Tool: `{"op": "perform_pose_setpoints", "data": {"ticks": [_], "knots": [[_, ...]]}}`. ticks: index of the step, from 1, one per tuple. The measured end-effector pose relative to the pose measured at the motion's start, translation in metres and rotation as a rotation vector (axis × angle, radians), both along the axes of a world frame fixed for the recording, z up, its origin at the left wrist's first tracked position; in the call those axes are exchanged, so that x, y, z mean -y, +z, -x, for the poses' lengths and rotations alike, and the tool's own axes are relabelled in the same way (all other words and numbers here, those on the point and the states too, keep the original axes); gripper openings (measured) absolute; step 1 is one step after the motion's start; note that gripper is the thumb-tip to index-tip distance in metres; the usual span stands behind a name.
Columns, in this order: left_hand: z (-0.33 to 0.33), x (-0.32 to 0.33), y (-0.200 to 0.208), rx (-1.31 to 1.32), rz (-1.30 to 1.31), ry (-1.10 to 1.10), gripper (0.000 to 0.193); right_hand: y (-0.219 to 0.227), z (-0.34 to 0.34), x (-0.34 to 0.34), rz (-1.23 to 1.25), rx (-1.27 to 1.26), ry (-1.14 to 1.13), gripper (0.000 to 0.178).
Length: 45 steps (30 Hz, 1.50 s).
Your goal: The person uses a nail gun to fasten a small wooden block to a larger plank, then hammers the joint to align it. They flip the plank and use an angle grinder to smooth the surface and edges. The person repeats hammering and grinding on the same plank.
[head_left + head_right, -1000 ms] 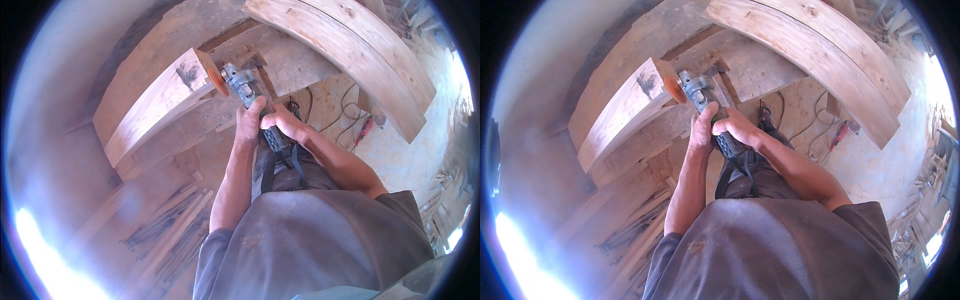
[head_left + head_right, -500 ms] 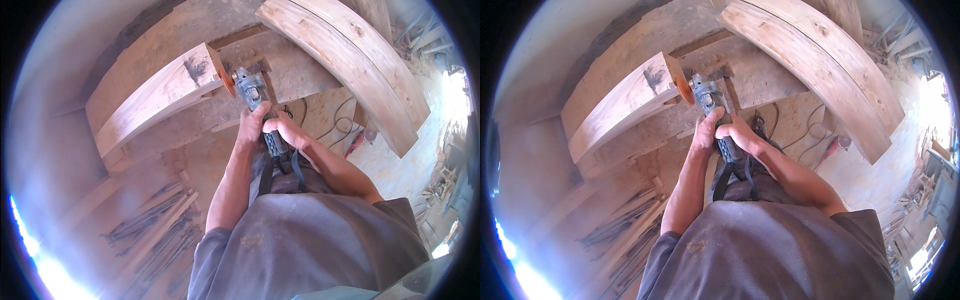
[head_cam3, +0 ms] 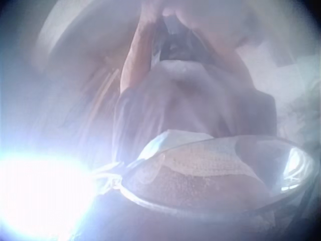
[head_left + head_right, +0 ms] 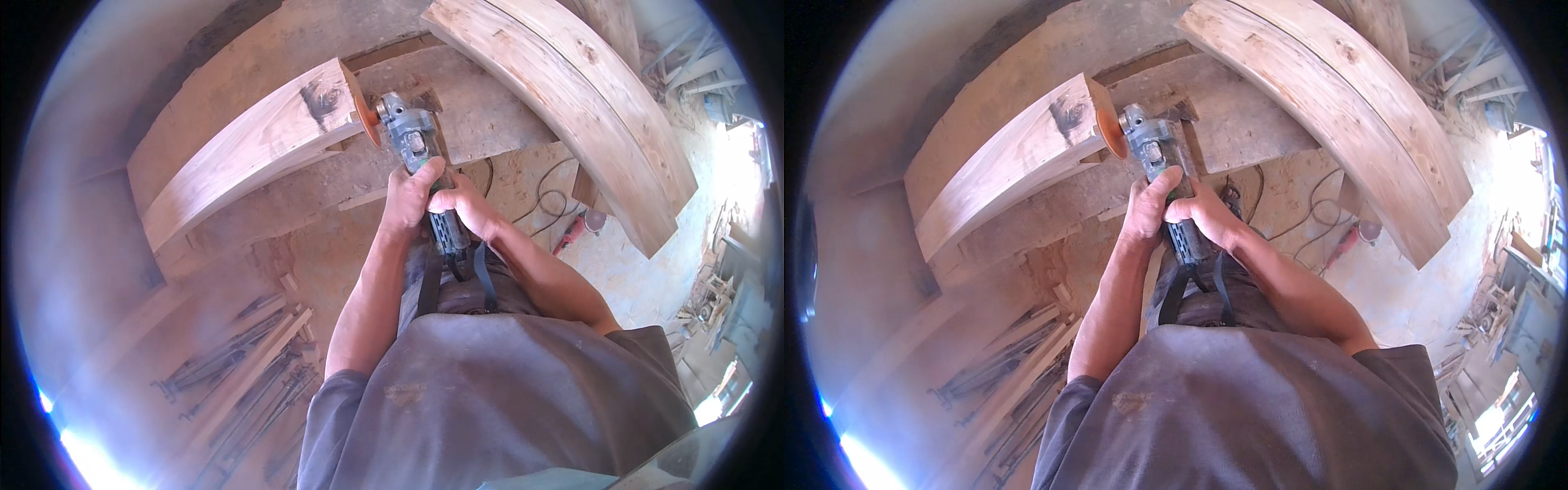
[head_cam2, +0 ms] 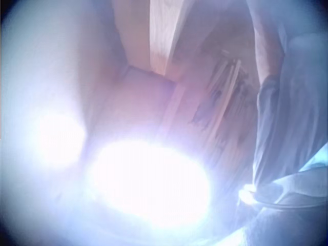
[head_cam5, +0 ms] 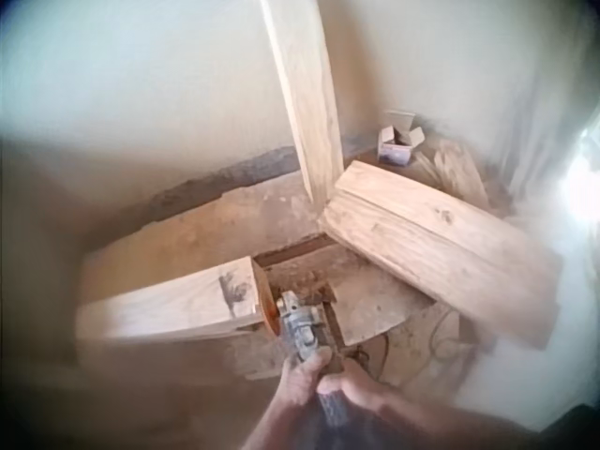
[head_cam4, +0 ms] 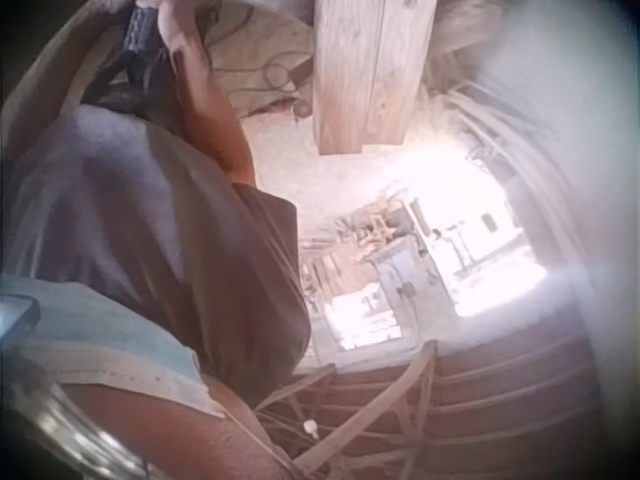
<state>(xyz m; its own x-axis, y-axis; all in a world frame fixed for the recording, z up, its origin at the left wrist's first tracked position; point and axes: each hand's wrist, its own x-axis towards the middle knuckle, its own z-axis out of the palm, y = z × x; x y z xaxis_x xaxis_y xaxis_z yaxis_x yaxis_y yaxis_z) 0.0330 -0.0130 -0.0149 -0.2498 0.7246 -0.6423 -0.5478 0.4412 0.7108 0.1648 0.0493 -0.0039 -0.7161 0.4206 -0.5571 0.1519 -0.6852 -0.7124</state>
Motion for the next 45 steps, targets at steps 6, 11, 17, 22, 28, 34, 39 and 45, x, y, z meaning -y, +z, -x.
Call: {"op": "perform_pose_setpoints", "data": {"ticks": [6,11,17,22,28,34,39,45], "knots": [[-0.007,0.000,-0.004,0.007,0.021,0.098,0.034,-0.001,0.000,0.002,0.084,0.026,-0.017,0.039],[-0.004,-0.003,0.002,-0.016,0.037,0.075,0.035,-0.026,-0.005,-0.001,0.133,0.029,0.024,0.037],[-0.004,-0.002,-0.002,-0.029,0.026,0.059,0.033,-0.012,-0.002,-0.002,0.040,0.010,0.020,0.037],[-0.006,-0.005,0.003,-0.025,0.006,0.096,0.033,-0.021,-0.005,-0.002,0.076,0.047,0.031,0.032],[-0.006,-0.005,0.001,-0.025,0.054,0.089,0.034,-0.010,-0.002,-0.004,0.070,0.016,0.018,0.033],[-0.005,-0.005,0.001,-0.028,0.040,0.072,0.033,-0.014,-0.005,-0.005,0.079,0.009,0.043,0.036],[0.000,-0.003,0.002,0.001,0.022,0.012,0.035,-0.011,-0.003,-0.005,0.028,0.005,0.050,0.035],[-0.002,-0.004,0.008,-0.008,0.039,0.008,0.036,-0.001,-0.004,-0.005,0.112,0.048,0.037,0.036]]}}
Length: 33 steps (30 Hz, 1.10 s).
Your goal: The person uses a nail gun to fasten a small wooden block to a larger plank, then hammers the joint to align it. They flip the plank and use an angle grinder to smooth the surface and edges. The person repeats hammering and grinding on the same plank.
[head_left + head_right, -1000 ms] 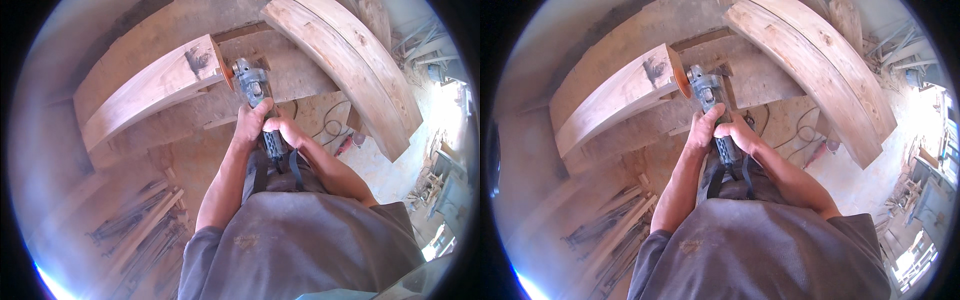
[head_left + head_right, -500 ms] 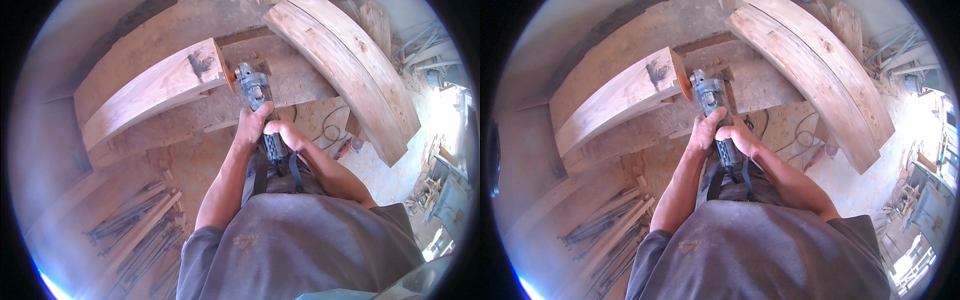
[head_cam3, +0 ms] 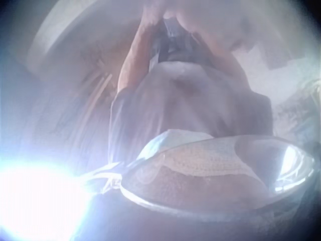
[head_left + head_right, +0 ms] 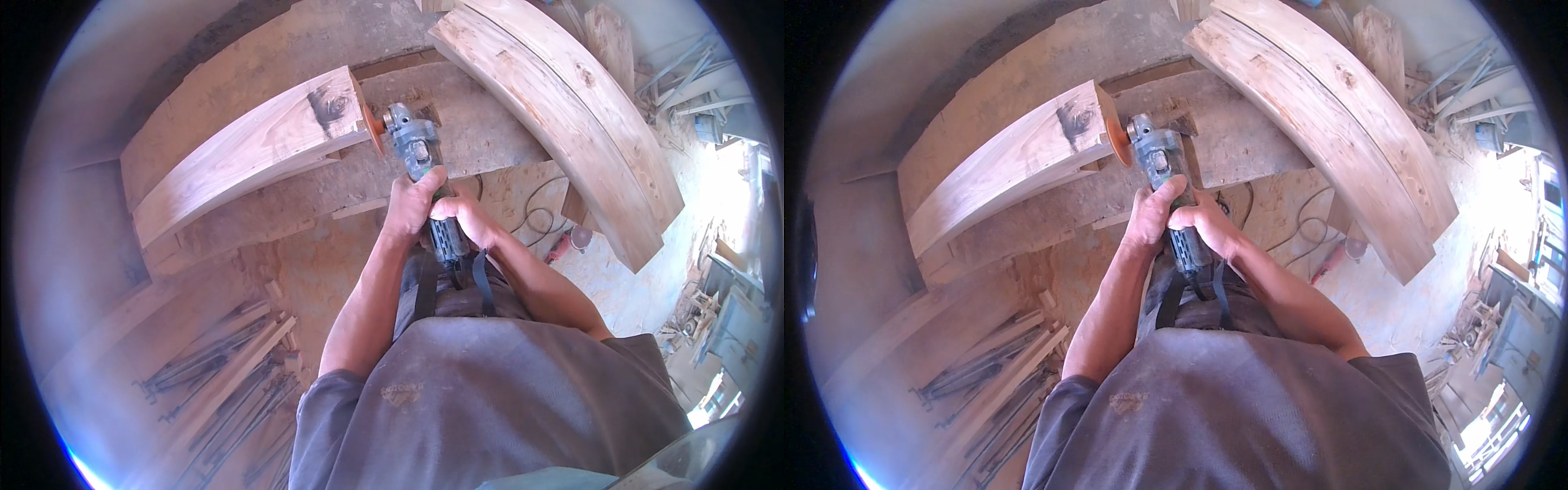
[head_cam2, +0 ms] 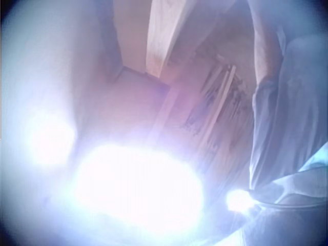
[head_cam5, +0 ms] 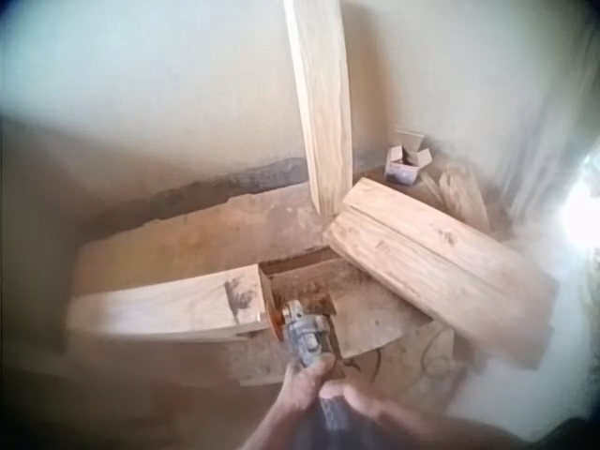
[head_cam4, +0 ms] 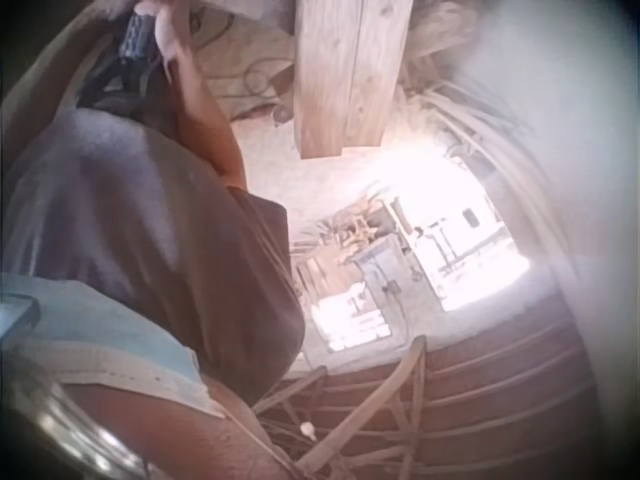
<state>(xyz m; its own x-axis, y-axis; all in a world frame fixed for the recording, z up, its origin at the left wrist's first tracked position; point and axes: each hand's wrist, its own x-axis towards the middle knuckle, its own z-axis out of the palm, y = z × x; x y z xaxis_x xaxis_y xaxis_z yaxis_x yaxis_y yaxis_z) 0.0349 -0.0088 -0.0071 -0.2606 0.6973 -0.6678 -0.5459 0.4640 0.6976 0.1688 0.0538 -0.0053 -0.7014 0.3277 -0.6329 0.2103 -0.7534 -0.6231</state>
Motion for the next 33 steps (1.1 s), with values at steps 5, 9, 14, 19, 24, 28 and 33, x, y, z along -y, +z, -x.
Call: {"op": "perform_pose_setpoints", "data": {"ticks": [5,9,14,19,24,28,33], "knots": [[-0.003,-0.008,0.011,0.052,-0.120,-0.015,0.039,-0.003,-0.005,-0.003,-0.202,-0.010,-0.058,0.049],[-0.007,-0.011,0.006,0.302,-0.285,0.038,0.050,0.021,-0.009,-0.007,-0.415,0.001,-0.073,0.065],[-0.002,-0.004,0.005,0.601,-0.433,-0.066,0.069,0.062,-0.019,-0.003,-0.214,-0.131,0.006,0.071],[-0.004,0.003,0.013,0.701,-0.534,0.028,0.072,0.074,-0.016,0.008,-0.275,-0.048,0.031,0.070],[-0.004,0.006,0.019,0.642,-0.539,0.047,0.071,0.080,-0.005,0.020,-0.509,0.062,-0.023,0.079],[-0.005,0.008,0.020,0.677,-0.552,0.085,0.075,0.086,-0.001,0.024,-0.527,0.095,-0.043,0.080],[-0.004,0.008,0.025,0.615,-0.530,0.065,0.069,0.076,-0.010,0.022,-0.334,-0.016,-0.077,0.069]]}}
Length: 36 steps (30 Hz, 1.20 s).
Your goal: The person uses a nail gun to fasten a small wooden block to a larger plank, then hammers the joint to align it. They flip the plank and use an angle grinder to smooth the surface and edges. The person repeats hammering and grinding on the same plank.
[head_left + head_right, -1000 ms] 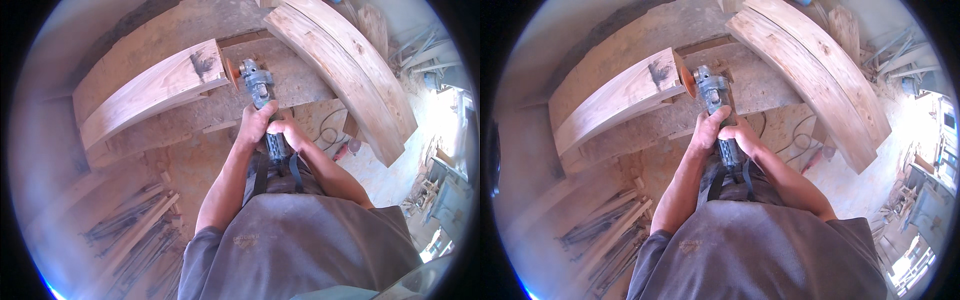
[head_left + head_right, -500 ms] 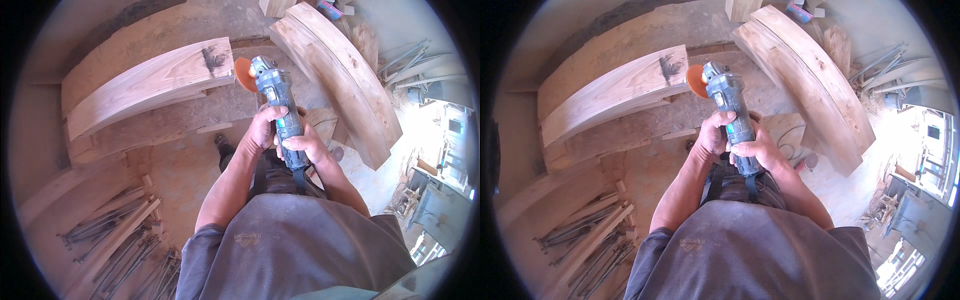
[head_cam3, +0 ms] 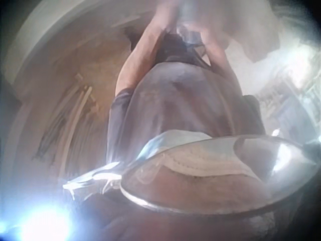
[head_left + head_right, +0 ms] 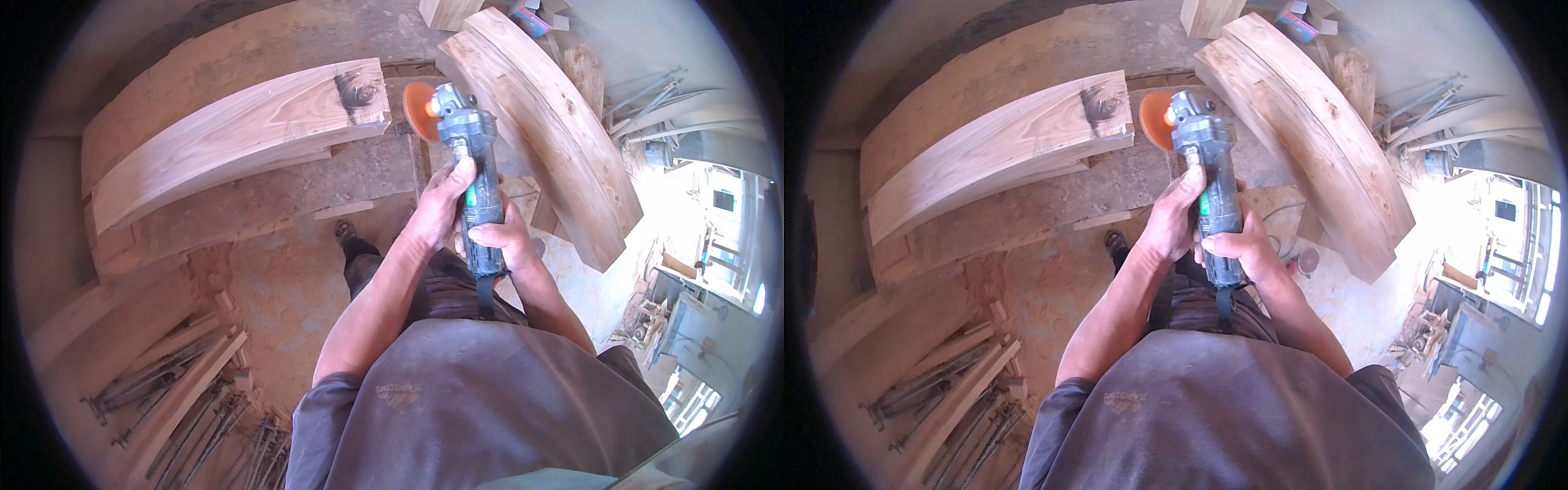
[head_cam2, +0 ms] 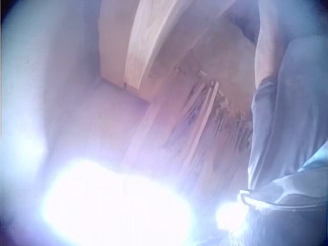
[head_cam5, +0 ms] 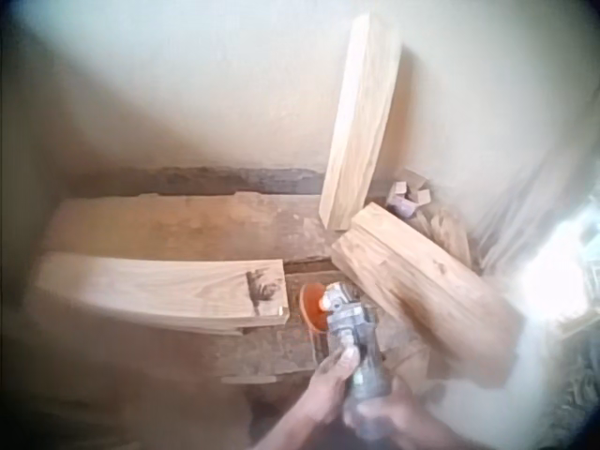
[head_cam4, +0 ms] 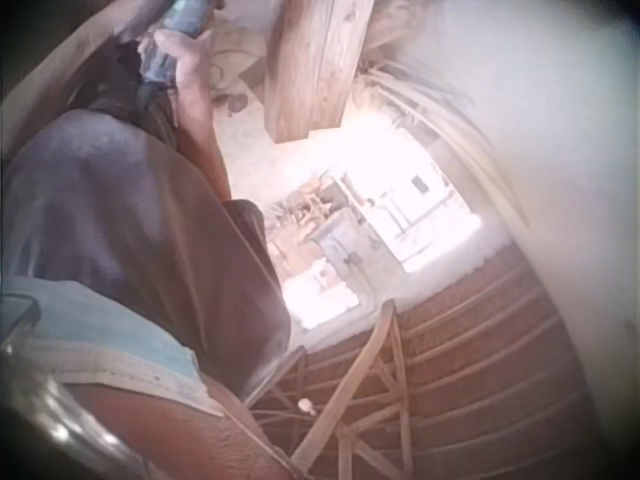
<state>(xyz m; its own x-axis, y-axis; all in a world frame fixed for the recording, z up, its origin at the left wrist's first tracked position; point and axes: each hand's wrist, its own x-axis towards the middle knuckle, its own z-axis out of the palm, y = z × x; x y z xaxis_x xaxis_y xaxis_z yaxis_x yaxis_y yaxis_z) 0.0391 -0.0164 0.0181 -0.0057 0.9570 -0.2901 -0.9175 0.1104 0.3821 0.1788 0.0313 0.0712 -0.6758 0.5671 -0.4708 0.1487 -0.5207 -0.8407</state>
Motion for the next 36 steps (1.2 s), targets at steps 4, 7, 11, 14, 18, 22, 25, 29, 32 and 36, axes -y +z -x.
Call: {"op": "perform_pose_setpoints", "data": {"ticks": [4,7,11,14,18,22,25,29,32,36], "knots": [[-0.005,-0.006,0.002,-0.219,0.106,-0.048,0.063,-0.006,-0.007,-0.001,0.074,-0.046,-0.018,0.059],[-0.015,-0.009,-0.005,-0.225,0.203,-0.020,0.060,-0.006,-0.011,-0.004,0.119,-0.024,-0.021,0.056],[-0.016,-0.012,-0.004,-0.126,0.301,-0.037,0.055,-0.016,-0.018,-0.006,0.131,-0.046,-0.028,0.060],[-0.018,-0.015,-0.008,-0.214,0.283,-0.063,0.058,-0.022,-0.023,-0.012,0.172,-0.072,-0.035,0.065],[-0.025,-0.021,-0.011,-0.116,0.253,-0.050,0.059,-0.033,-0.033,-0.021,0.195,-0.101,-0.022,0.062],[-0.025,-0.022,-0.016,-0.040,0.146,-0.081,0.059,-0.043,-0.043,-0.031,0.250,-0.137,0.016,0.059],[-0.030,-0.024,-0.019,0.007,0.097,-0.060,0.056,-0.050,-0.051,-0.036,0.337,-0.213,0.004,0.061],[-0.019,-0.022,-0.022,-0.099,0.167,-0.188,0.051,-0.054,-0.058,-0.042,0.375,-0.225,-0.013,0.066],[-0.019,-0.022,-0.029,-0.497,0.291,-0.152,0.047,-0.072,-0.066,-0.053,0.280,-0.099,-0.006,0.076],[-0.017,-0.002,-0.019,-0.863,0.529,0.049,0.040,-0.091,-0.072,-0.072,-0.018,0.040,0.069,0.091]]}}
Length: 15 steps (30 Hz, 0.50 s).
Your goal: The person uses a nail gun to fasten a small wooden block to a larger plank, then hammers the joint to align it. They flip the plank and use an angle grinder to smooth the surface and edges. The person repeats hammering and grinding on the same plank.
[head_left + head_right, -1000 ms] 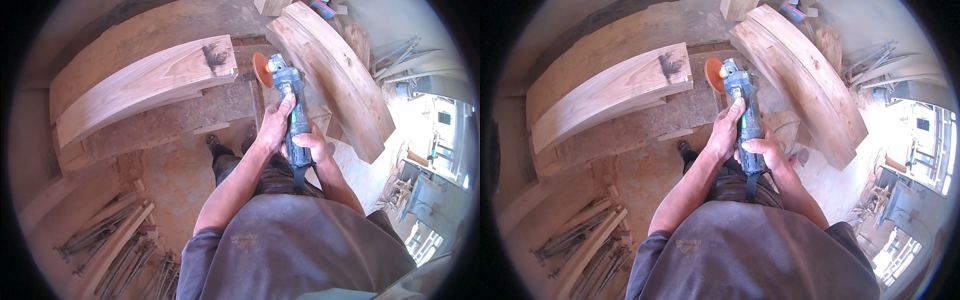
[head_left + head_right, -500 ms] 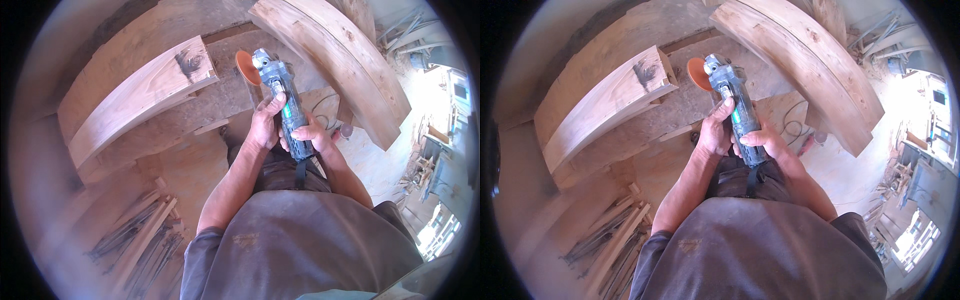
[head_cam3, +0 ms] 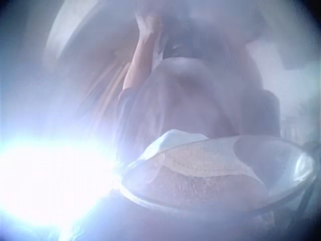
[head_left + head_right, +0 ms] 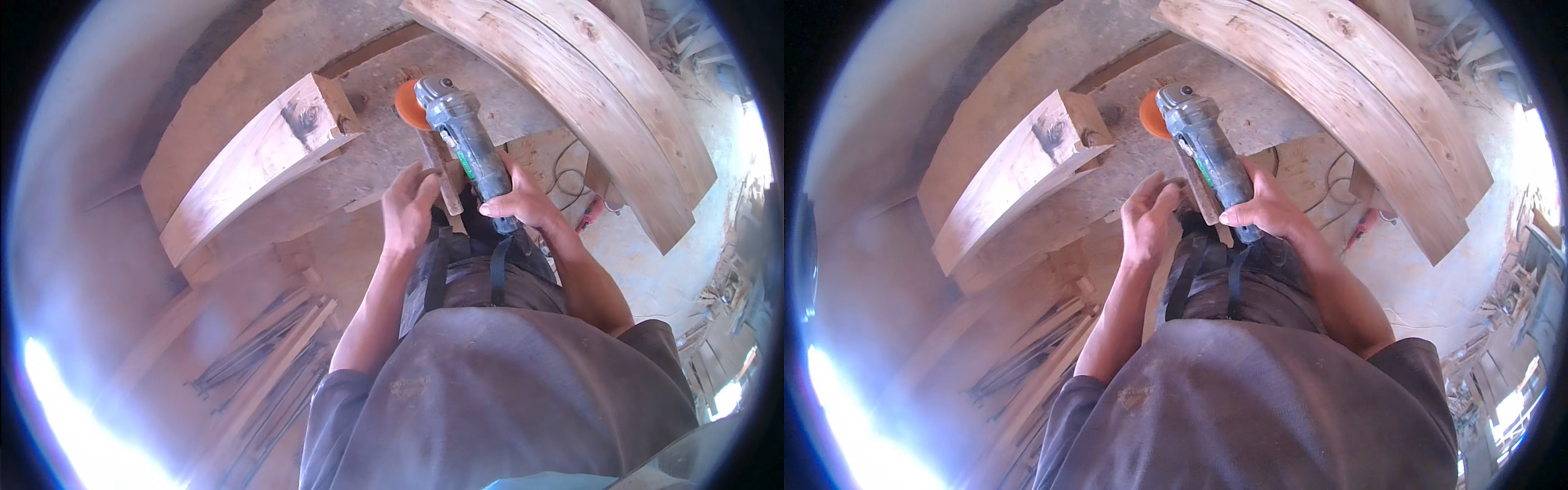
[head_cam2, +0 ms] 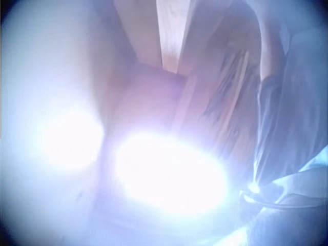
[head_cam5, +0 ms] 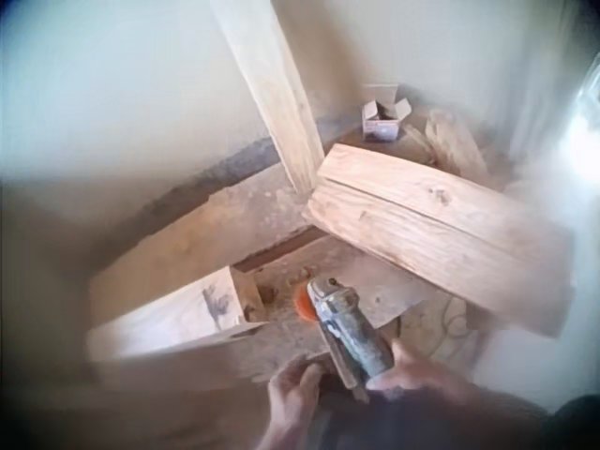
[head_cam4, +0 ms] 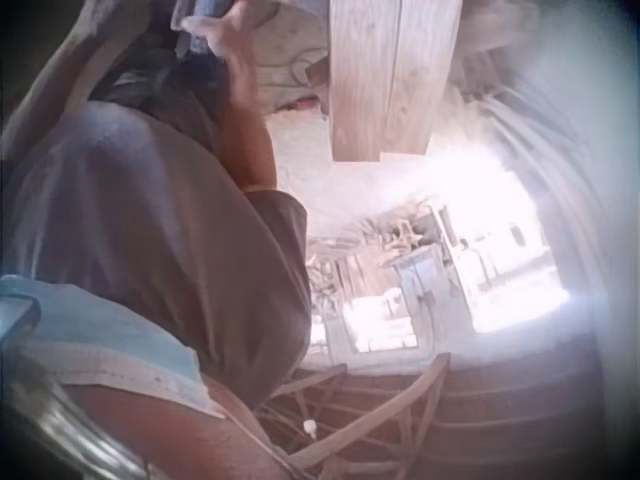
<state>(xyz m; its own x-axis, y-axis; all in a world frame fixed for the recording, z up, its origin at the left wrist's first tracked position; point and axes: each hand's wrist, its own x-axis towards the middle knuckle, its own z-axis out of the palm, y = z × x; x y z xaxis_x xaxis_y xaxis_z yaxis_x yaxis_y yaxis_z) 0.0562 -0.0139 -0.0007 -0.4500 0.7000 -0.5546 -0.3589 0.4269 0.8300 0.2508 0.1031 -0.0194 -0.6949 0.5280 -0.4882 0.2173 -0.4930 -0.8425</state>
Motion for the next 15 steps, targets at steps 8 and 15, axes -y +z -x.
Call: {"op": "perform_pose_setpoints", "data": {"ticks": [8,15], "knots": [[0.058,0.046,0.012,-0.510,-0.038,0.300,0.019,-0.015,0.007,-0.035,-0.274,0.109,0.154,0.101],[0.130,0.021,0.039,-0.829,0.019,0.458,0.032,-0.023,0.045,-0.081,-0.996,0.500,0.513,0.096]]}}
